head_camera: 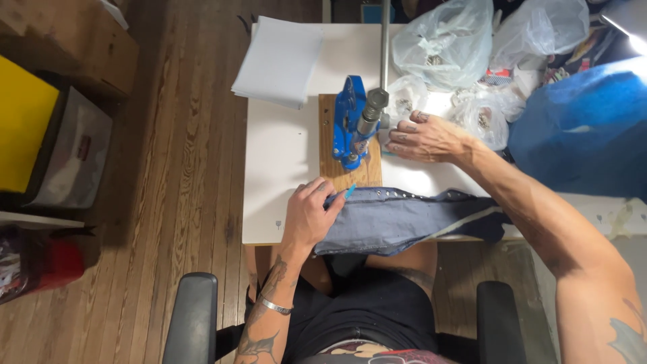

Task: Attaching metal studs to denim fabric using a manual press

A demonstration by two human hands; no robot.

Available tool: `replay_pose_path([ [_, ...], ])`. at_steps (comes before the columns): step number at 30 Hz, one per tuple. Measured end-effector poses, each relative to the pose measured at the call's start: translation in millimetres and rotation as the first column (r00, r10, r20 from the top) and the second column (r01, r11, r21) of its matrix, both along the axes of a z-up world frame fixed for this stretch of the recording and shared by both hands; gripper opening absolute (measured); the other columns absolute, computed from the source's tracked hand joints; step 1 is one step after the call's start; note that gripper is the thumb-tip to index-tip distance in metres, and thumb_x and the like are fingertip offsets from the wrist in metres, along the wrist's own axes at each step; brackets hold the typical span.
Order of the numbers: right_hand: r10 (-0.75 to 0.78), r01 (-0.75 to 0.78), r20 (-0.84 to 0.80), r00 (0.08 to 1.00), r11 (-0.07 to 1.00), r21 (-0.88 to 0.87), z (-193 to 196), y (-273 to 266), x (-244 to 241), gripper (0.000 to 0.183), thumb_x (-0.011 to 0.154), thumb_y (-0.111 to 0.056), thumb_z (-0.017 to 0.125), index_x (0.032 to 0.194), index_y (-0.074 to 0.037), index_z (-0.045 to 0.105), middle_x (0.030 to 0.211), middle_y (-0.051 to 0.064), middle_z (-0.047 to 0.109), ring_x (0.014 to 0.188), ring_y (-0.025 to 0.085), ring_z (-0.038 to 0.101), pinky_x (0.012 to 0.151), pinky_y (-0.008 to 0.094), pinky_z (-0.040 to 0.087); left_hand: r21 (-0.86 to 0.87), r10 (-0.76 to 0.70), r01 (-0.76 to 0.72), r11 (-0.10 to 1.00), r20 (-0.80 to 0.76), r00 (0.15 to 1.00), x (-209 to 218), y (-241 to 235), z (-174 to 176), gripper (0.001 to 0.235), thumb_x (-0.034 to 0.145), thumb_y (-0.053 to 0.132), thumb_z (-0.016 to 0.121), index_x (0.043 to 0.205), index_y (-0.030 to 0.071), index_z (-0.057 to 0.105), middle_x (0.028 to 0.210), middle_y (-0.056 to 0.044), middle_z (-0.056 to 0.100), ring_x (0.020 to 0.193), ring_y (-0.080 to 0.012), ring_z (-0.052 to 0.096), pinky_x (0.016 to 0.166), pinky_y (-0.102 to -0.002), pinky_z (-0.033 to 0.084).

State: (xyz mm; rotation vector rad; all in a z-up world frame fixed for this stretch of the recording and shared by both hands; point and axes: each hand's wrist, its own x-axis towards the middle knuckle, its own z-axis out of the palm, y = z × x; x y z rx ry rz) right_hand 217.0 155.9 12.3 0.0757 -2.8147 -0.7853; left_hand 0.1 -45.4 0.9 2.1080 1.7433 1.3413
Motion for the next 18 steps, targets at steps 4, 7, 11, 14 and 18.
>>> replay_pose_path([
  [4, 0.042, -0.043, -0.185, 0.982, 0.999, -0.002, 23, -17, 6, 0.009, 0.084, -0.018, 0.05, 0.08, -0.011, 0.054, 0.078, 0.004, 0.049, 0.069, 0.02, 0.047, 0.063, 0.032, 0.04, -0.01, 0.01, -0.01, 1.0, 0.01, 1.0, -2, -1, 3, 0.029, 0.08, 0.03, 0.058, 0.062, 0.013, 0.042, 0.056, -0.003, 0.042, 0.056, -0.0267, 0.055, 0.056, -0.035, 0.045],
  [7, 0.031, -0.062, -0.385, 0.922, 0.996, -0.068, 42, -44, -5, 0.008, 0.084, -0.013, 0.056, 0.078, -0.01, 0.058, 0.077, 0.007, 0.051, 0.063, 0.022, 0.047, 0.059, 0.033, 0.039, -0.023, 0.023, -0.023, 0.999, 0.019, 1.0, -2, -2, 5, 0.027, 0.078, 0.028, 0.06, 0.063, 0.012, 0.045, 0.057, -0.004, 0.045, 0.058, -0.0273, 0.056, 0.058, -0.035, 0.046],
  [11, -0.096, -0.112, -0.566, 0.819, 0.94, -0.322, 52, -87, -41, 0.008, 0.077, -0.008, 0.068, 0.083, -0.005, 0.066, 0.074, 0.008, 0.055, 0.059, 0.023, 0.048, 0.058, 0.034, 0.042, -0.056, 0.003, 0.002, 0.998, 0.084, 0.996, 0, -2, 12, 0.021, 0.075, 0.024, 0.063, 0.065, 0.007, 0.053, 0.061, -0.008, 0.055, 0.061, -0.0317, 0.058, 0.06, -0.039, 0.047],
  [14, -0.234, -0.117, -0.604, 0.762, 0.868, -0.483, 50, -101, -56, 0.008, 0.079, -0.008, 0.067, 0.086, -0.006, 0.068, 0.077, 0.006, 0.058, 0.065, 0.022, 0.053, 0.061, 0.033, 0.045, -0.045, 0.0, 0.004, 0.999, 0.089, 0.996, -1, -3, 1, 0.02, 0.074, 0.024, 0.064, 0.069, 0.008, 0.053, 0.063, -0.009, 0.054, 0.063, -0.0314, 0.058, 0.062, -0.039, 0.048],
  [18, -0.201, -0.111, -0.597, 0.777, 0.889, -0.444, 48, -97, -63, 0.007, 0.076, -0.007, 0.069, 0.083, -0.006, 0.068, 0.076, 0.007, 0.059, 0.067, 0.023, 0.055, 0.061, 0.034, 0.046, -0.029, 0.015, -0.012, 1.0, 0.104, 0.994, -1, -7, 9, 0.02, 0.076, 0.022, 0.063, 0.07, 0.007, 0.052, 0.064, -0.009, 0.053, 0.065, -0.0304, 0.058, 0.062, -0.038, 0.047],
])
